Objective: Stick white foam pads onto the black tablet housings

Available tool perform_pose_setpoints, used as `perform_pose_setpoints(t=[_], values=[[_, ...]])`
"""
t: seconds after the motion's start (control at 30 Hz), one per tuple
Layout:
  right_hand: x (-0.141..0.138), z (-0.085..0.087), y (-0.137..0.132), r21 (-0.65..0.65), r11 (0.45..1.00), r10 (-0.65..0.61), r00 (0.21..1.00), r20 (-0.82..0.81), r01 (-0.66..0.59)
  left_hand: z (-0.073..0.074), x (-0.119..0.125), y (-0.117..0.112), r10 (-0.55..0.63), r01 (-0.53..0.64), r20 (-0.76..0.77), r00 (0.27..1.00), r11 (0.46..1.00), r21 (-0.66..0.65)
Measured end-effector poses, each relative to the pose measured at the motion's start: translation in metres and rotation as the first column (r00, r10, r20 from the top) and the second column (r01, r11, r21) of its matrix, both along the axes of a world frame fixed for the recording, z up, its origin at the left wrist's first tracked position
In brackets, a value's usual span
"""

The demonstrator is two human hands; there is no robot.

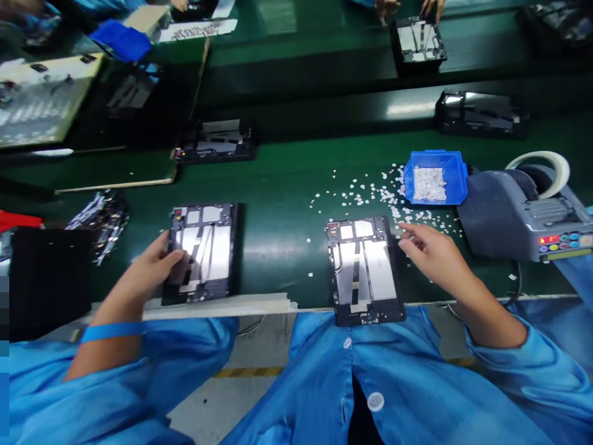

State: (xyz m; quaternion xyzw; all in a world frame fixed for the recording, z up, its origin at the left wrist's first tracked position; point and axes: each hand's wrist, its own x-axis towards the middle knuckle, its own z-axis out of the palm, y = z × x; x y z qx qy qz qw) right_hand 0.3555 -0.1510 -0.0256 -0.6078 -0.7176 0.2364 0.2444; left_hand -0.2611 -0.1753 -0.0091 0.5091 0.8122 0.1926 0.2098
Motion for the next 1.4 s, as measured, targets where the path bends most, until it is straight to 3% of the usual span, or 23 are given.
perform_pose_setpoints(t=[0.07,0.1,0.17,0.2,0.23,0.3,0.4,0.53,0.7,0.83,0.9,1.0,1.1,1.2,1.4], values=[[0.012,0.008,0.008,0.067,0.99,-0.123,0.992,-0.007,0.123,0.004,0.015,0.007,0.014,-0.004,-0.245,0.97,0.999,0.045],[0.015,0.012,0.012,0.087,0.981,-0.175,0.985,-0.012,0.175,0.006,0.035,0.01,-0.014,0.042,-0.322,0.947,0.996,0.08],[0.009,0.017,0.019,0.096,0.981,-0.167,0.986,-0.006,0.167,0.006,0.096,0.015,-0.178,0.242,-0.297,0.938,0.95,0.197],[0.0,0.017,0.022,0.091,0.991,-0.099,0.995,0.006,0.098,0.004,0.131,0.018,-0.329,0.395,-0.268,0.905,0.885,0.248],[-0.012,0.015,0.024,0.085,0.996,-0.01,1.0,0.019,0.008,0.0,0.167,0.022,-0.489,0.55,-0.26,0.832,0.786,0.283],[-0.04,0.007,0.026,0.072,0.987,0.144,0.989,0.024,-0.145,-0.012,0.231,0.033,-0.67,0.724,-0.276,0.689,0.652,0.225],[-0.076,-0.005,0.026,0.042,0.976,0.212,0.977,0.001,-0.212,-0.033,0.285,0.052,-0.729,0.791,-0.318,0.606,0.593,0.147],[-0.089,-0.016,0.028,0.004,0.979,0.205,0.978,-0.021,-0.205,-0.05,0.291,0.056,-0.708,0.775,-0.333,0.623,0.617,0.139],[-0.104,-0.021,0.045,-0.043,0.966,0.247,0.962,-0.114,-0.253,-0.062,0.28,0.049,-0.677,0.695,-0.188,0.712,0.642,0.324],[-0.127,-0.024,0.063,-0.149,0.908,0.353,0.906,-0.233,-0.392,-0.067,0.284,0.049,-0.641,0.624,-0.131,0.756,0.646,0.439],[-0.133,-0.024,0.066,-0.216,0.89,0.336,0.898,-0.286,-0.402,-0.066,0.29,0.047,-0.606,0.56,-0.049,0.794,0.697,0.448],[-0.133,-0.025,0.063,-0.256,0.915,0.219,0.917,-0.334,-0.312,-0.06,0.3,0.037,-0.452,0.336,0.229,0.862,0.848,0.409],[-0.131,-0.025,0.056,-0.253,0.928,0.172,0.918,-0.357,-0.273,-0.054,0.31,0.025,-0.319,0.19,0.498,0.806,0.937,0.292],[-0.131,-0.026,0.051,-0.22,0.938,0.185,0.922,-0.341,-0.27,-0.053,0.315,0.021,-0.276,0.161,0.583,0.765,0.957,0.242],[-0.133,-0.027,0.042,-0.012,0.973,0.221,0.949,-0.225,-0.229,-0.059,0.315,0.03,-0.189,0.069,0.724,0.664,0.979,0.193]])
